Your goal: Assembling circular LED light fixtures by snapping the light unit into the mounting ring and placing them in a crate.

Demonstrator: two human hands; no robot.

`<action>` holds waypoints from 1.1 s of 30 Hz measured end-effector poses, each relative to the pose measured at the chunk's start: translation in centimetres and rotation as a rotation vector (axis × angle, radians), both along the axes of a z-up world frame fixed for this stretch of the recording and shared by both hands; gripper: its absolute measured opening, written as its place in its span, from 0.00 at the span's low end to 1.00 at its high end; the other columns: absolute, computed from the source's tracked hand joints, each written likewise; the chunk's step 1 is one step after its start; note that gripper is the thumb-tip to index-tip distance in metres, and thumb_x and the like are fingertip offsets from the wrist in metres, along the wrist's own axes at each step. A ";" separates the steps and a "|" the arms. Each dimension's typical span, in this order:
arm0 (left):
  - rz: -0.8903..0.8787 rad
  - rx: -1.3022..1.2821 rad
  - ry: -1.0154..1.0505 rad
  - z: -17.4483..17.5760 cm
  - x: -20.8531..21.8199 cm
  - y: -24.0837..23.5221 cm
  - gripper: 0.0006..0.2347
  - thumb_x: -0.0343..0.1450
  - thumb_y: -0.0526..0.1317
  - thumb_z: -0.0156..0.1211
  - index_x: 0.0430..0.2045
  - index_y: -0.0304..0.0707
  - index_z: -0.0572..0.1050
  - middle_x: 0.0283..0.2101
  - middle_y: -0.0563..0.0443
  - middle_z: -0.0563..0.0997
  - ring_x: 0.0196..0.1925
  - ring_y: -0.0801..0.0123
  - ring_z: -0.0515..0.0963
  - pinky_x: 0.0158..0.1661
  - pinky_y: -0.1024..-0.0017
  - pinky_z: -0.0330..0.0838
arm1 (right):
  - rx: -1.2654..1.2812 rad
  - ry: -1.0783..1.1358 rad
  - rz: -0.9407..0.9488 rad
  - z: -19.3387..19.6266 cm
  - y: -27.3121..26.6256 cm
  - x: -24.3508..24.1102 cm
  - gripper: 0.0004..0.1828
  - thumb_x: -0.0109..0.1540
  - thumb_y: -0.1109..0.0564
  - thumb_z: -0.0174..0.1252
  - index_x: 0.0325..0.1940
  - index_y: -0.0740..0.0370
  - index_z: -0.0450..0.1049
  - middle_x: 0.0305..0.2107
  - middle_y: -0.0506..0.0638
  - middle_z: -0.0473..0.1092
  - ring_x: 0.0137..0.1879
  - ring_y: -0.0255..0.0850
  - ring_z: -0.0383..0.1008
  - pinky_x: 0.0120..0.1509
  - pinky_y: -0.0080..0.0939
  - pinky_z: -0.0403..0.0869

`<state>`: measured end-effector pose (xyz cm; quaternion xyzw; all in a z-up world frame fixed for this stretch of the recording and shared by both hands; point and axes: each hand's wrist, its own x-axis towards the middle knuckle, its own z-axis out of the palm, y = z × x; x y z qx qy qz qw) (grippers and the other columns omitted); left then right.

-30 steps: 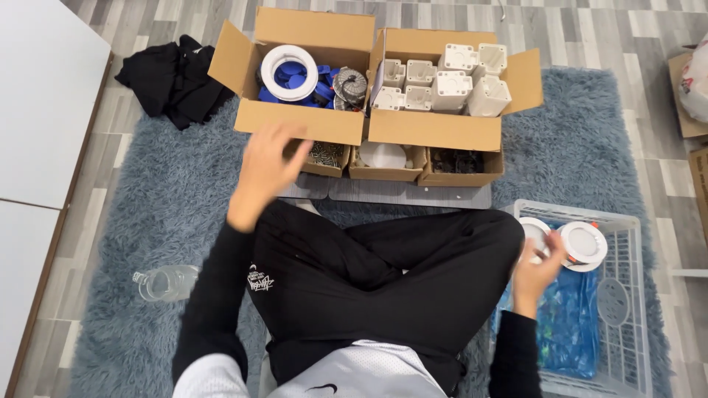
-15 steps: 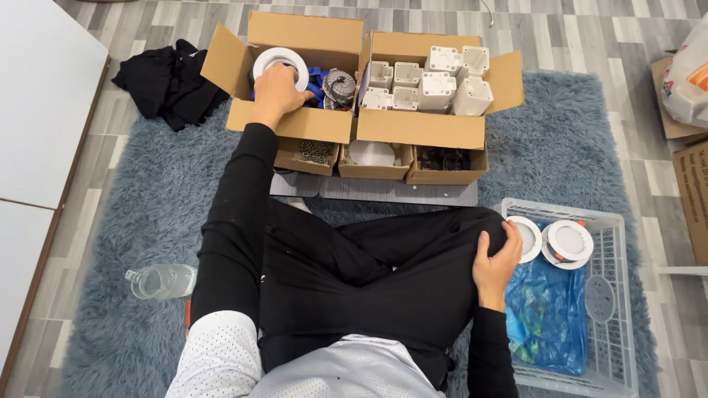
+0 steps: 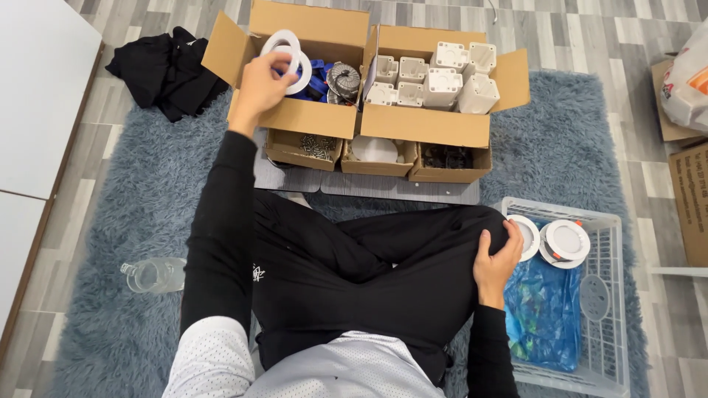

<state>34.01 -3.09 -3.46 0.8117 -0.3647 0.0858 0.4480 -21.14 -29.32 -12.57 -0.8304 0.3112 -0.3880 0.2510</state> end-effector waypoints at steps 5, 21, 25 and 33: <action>-0.133 -0.463 0.403 5.1 -6.9 3.5 0.20 0.76 0.30 0.66 0.64 0.29 0.72 0.52 0.42 0.84 0.47 0.68 0.83 0.46 0.76 0.82 | -0.076 0.012 0.021 0.7 0.0 0.8 0.22 0.70 0.60 0.60 0.66 0.72 0.68 0.69 0.67 0.66 0.74 0.62 0.65 0.81 0.59 0.58; -0.236 -0.860 1.119 -4.3 -28.6 10.6 0.28 0.75 0.28 0.62 0.73 0.31 0.61 0.54 0.26 0.80 0.45 0.54 0.87 0.40 0.64 0.90 | 0.126 0.790 0.879 17.4 4.5 22.0 0.42 0.78 0.33 0.29 0.66 0.66 0.78 0.62 0.71 0.75 0.68 0.73 0.73 0.72 0.73 0.69; -0.260 -0.840 1.155 -6.1 -30.7 10.4 0.28 0.76 0.28 0.60 0.73 0.30 0.59 0.54 0.27 0.81 0.44 0.58 0.88 0.40 0.63 0.91 | 0.134 1.003 0.824 12.8 3.6 25.7 0.51 0.75 0.25 0.22 0.70 0.65 0.77 0.70 0.76 0.67 0.77 0.74 0.64 0.80 0.73 0.61; -0.263 -0.745 1.153 -5.7 -31.3 8.6 0.28 0.75 0.26 0.61 0.73 0.27 0.61 0.52 0.24 0.82 0.43 0.54 0.89 0.42 0.59 0.91 | 0.106 1.175 0.748 9.6 4.2 27.9 0.44 0.69 0.26 0.28 0.69 0.45 0.81 0.73 0.68 0.65 0.78 0.70 0.65 0.79 0.68 0.65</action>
